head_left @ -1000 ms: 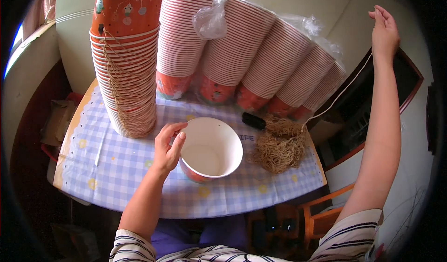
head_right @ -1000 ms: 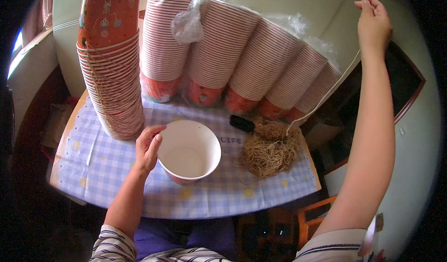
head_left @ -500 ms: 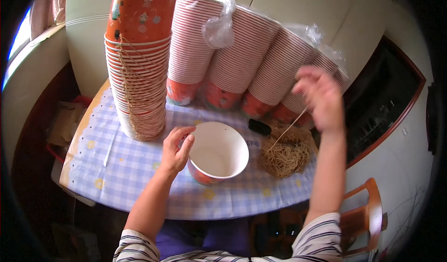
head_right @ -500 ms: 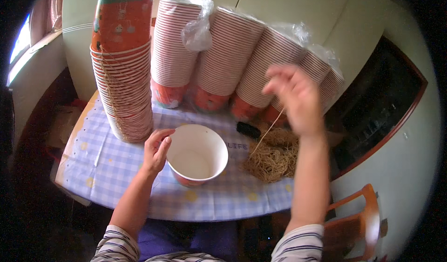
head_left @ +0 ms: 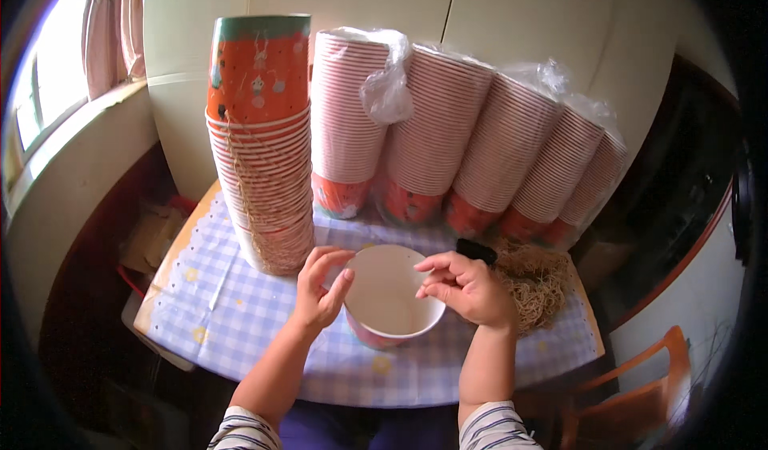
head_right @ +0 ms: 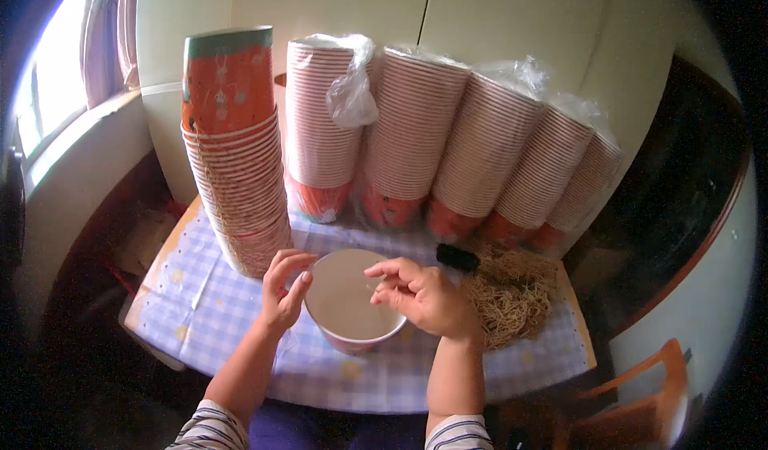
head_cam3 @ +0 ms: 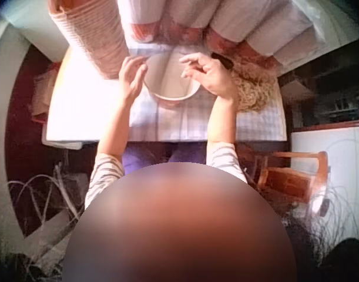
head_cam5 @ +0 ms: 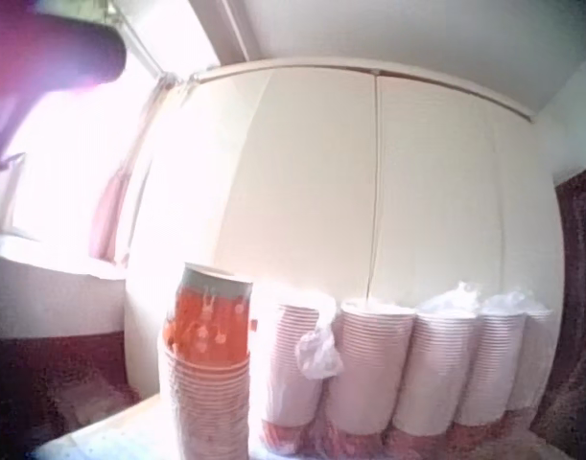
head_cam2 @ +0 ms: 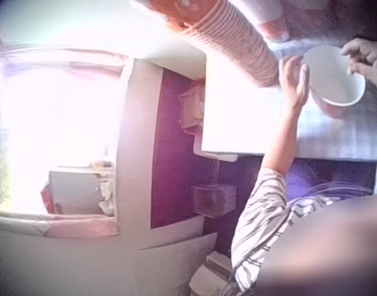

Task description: The person is tying thin strings to large paper buckets to create handles.

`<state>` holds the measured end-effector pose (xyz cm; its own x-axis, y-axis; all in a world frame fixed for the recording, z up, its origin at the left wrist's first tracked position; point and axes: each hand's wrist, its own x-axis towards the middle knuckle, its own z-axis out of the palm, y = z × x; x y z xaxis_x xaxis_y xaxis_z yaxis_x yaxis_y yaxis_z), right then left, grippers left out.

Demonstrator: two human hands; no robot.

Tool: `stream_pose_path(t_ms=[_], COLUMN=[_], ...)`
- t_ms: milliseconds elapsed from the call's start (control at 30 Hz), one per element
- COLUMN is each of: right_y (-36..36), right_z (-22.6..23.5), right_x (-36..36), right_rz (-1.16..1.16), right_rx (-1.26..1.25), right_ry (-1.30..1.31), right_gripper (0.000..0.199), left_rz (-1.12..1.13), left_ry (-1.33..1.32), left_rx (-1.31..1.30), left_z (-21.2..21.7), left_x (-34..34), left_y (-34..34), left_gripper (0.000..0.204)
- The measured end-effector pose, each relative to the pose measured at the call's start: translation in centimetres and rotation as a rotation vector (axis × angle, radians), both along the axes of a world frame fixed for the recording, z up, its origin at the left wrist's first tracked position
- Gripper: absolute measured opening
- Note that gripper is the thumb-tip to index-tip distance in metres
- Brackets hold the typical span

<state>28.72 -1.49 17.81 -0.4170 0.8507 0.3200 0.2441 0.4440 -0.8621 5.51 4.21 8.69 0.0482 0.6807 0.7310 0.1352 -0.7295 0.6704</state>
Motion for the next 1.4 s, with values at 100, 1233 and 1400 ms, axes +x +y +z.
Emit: stream_pose_path(t_ms=[100, 1233, 1400], right_y=[-0.5, 0.9, 0.4], right_z=[0.7, -0.3, -0.1], right_x=[-0.1, -0.6, -1.0], right_rz=[-0.035, -0.233, -0.241], right_rx=[0.071, 0.226, 0.329], right_ry=[-0.122, -0.125, -0.094], right_gripper=[0.030, 0.018, 0.018], left_rz=[-0.231, -0.518, -0.588], left_ry=[0.090, 0.250, 0.141], left_rx=[-0.032, -0.575, -0.615], left_z=[3.4, 6.9, 7.1], left_x=[0.5, 3.8, 3.9], left_y=[-1.4, -0.3, -0.5], left_gripper=[0.022, 0.017, 0.018])
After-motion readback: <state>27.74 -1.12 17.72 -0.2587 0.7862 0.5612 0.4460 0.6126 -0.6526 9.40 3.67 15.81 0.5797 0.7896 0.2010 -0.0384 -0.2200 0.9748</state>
